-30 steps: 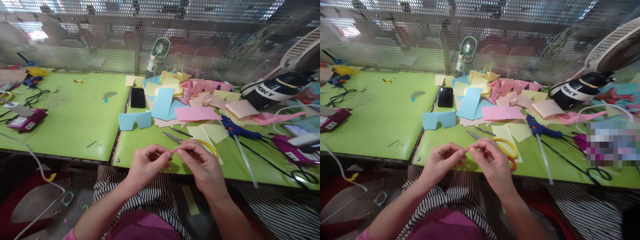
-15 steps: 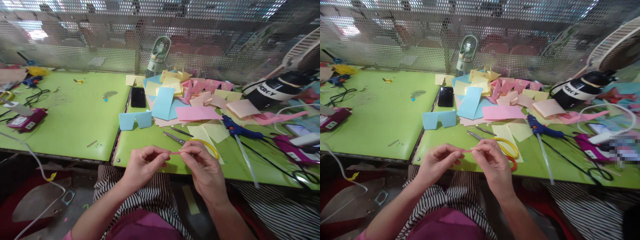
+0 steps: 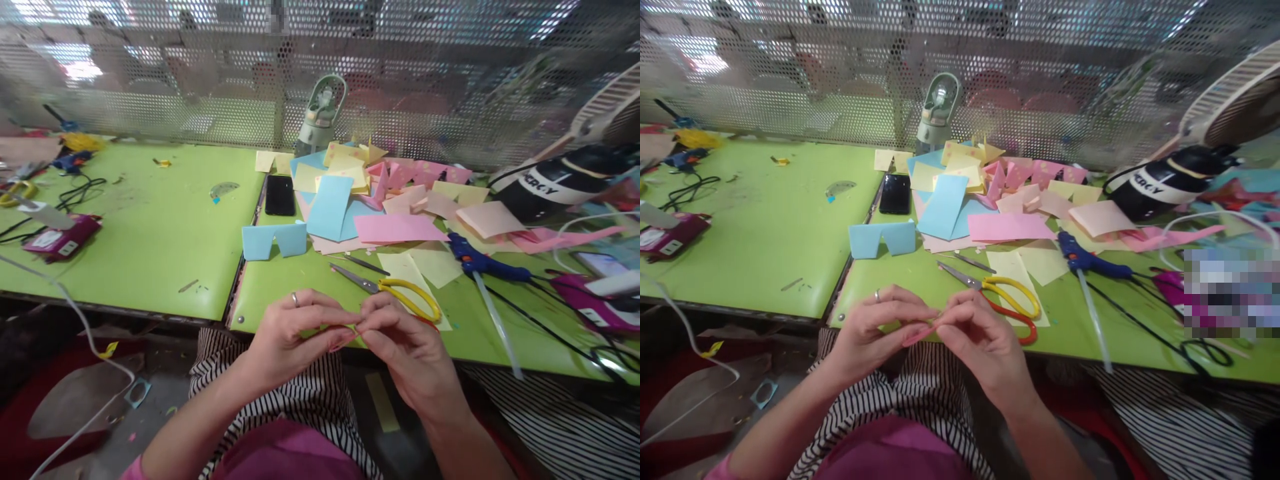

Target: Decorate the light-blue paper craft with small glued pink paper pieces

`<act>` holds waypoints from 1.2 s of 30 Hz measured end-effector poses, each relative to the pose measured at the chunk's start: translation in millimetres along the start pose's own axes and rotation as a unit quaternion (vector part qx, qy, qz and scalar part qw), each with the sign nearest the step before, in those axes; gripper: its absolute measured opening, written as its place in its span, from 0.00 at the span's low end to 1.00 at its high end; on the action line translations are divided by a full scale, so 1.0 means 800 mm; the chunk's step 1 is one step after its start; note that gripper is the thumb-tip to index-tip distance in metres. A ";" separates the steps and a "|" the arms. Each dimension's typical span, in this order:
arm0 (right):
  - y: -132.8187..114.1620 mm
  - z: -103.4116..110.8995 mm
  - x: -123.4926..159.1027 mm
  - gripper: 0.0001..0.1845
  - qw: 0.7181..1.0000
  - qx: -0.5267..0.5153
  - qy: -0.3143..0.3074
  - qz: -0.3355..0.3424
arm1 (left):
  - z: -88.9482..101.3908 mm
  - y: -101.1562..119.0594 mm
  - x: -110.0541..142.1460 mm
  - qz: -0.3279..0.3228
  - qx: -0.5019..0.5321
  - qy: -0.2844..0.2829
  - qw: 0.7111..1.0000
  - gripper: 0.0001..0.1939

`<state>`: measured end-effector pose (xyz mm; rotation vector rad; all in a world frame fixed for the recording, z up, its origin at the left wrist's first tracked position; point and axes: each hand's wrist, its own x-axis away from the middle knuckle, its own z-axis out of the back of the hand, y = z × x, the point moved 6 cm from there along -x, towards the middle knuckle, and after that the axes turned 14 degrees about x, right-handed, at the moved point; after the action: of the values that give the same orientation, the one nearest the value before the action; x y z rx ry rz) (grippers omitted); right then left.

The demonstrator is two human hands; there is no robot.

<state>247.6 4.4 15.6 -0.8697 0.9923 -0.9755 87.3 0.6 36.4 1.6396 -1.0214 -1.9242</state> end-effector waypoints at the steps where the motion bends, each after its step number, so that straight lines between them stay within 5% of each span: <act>1: 0.000 -0.001 0.000 0.03 1.000 0.000 -0.004 0.001 | 0.001 0.003 0.000 -0.013 -0.013 0.007 1.000 0.06; 14: 0.016 -0.029 0.018 0.03 0.994 -0.042 0.091 -0.041 | -0.012 0.007 0.024 -0.107 -0.240 0.028 0.965 0.07; 20: 0.013 -0.019 0.017 0.03 0.992 -0.051 0.109 -0.042 | 0.005 0.002 0.019 -0.043 -0.231 0.028 0.972 0.07; 29: 0.016 -0.002 0.010 0.03 0.991 -0.012 0.123 -0.044 | 0.053 -0.025 0.006 0.080 -0.445 0.060 0.890 0.14; 36: 0.021 0.002 0.004 0.03 0.986 -0.003 0.158 -0.058 | 0.052 -0.019 0.005 0.085 -0.273 0.090 0.954 0.06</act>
<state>253.7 7.0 -0.3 -0.7988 1.2231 -1.2353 48.3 18.4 23.9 1.3266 -0.4777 -1.7037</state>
